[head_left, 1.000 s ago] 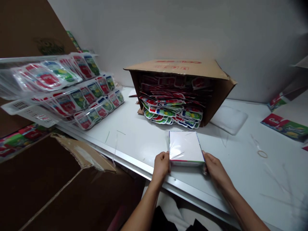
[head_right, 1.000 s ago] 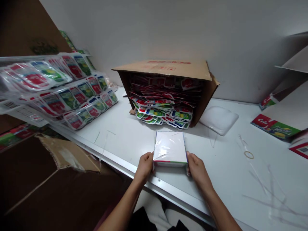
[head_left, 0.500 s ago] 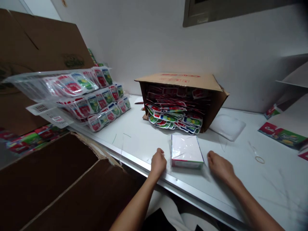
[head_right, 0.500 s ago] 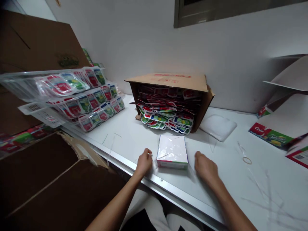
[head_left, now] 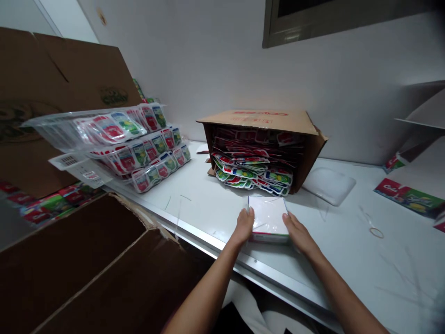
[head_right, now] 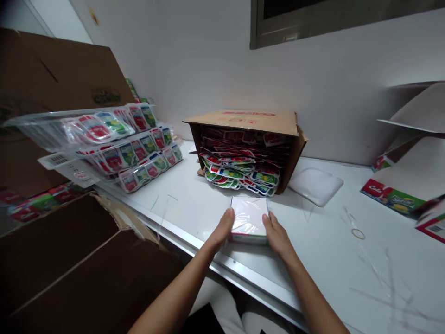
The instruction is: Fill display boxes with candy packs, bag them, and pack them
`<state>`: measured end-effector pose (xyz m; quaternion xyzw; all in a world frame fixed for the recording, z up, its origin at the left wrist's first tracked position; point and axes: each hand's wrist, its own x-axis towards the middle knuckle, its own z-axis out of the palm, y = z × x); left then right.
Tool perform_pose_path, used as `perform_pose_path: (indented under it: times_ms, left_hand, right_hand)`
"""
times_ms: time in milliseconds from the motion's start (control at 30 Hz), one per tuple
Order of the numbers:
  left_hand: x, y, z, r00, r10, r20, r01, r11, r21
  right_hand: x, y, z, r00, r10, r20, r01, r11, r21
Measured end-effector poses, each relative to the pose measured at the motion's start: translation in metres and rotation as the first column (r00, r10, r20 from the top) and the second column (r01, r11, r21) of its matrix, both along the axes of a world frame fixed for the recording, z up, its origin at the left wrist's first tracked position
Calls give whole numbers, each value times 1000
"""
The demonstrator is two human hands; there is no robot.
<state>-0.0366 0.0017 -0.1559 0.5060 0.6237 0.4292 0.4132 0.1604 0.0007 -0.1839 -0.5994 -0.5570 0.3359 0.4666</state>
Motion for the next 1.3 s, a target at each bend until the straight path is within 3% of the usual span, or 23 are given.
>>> perform_pose_path:
  times_ms: [100,200,300,367,433,567,633,700,833,933,1000,1033,1100,1133,1167,1200,1233,1300]
  left_hand:
    - [3,-16,10,996,-9,83,4,998,55]
    - [10,-39,32,943,20,331,-60,992,111]
    - [9,-62,58,762,-25,648,-20,998,63]
    - [0,-78,70,634,-89,768,110,994,25]
    - [-15,-96,78,578,-133,805,215,977,6]
    - [-43,-134,89,647,-184,740,205,977,64]
    - [-51,-150,99,686,-142,714,87,990,113]
    - [-59,-162,113,716,-48,697,-103,980,173]
    - [-95,-183,152,738,190,648,-416,884,214]
    - [-142,-205,184,728,380,571,-576,791,207]
    - [-178,-220,206,695,533,482,-699,659,278]
    - [-197,-227,216,666,614,425,-746,574,339]
    - [-237,-238,236,594,753,281,-767,426,479]
    - [-258,-243,245,571,798,195,-745,404,531]
    - [-279,-248,251,561,822,102,-714,417,562]
    - [-300,-252,254,576,817,1,-676,476,562]
    - [-321,-257,254,604,791,-101,-638,555,534]
    - [-360,-269,243,670,662,-336,-541,746,388]
  right_hand:
    - [5,-10,-2,992,-27,-120,22,999,-40]
    - [-3,-27,2,900,-21,-436,-28,994,-106]
    - [-18,-47,10,695,7,-719,-217,956,-200]
    - [-31,-59,17,634,19,-773,-311,922,-232]
    - [-45,-70,27,599,44,-800,-383,893,-237]
    - [-73,-88,56,618,215,-756,-485,861,-152]
    - [-88,-95,74,662,320,-678,-492,868,-71]
    - [-105,-98,94,710,424,-563,-501,865,20]
    - [-155,-89,134,750,593,-294,-574,804,156]
    - [-206,-76,157,649,737,-188,-704,675,219]
    - [-240,-67,165,541,825,-160,-787,565,249]
    - [-255,-61,165,522,842,-133,-802,538,261]
    - [-281,-49,159,569,822,10,-792,545,276]
    - [-292,-43,152,608,785,115,-779,562,278]
    - [-301,-36,144,634,742,220,-770,578,269]
    - [-309,-29,134,637,707,307,-771,589,242]
    - [-315,-22,124,604,709,364,-793,581,186]
    - [-324,-14,106,478,791,381,-863,505,34]
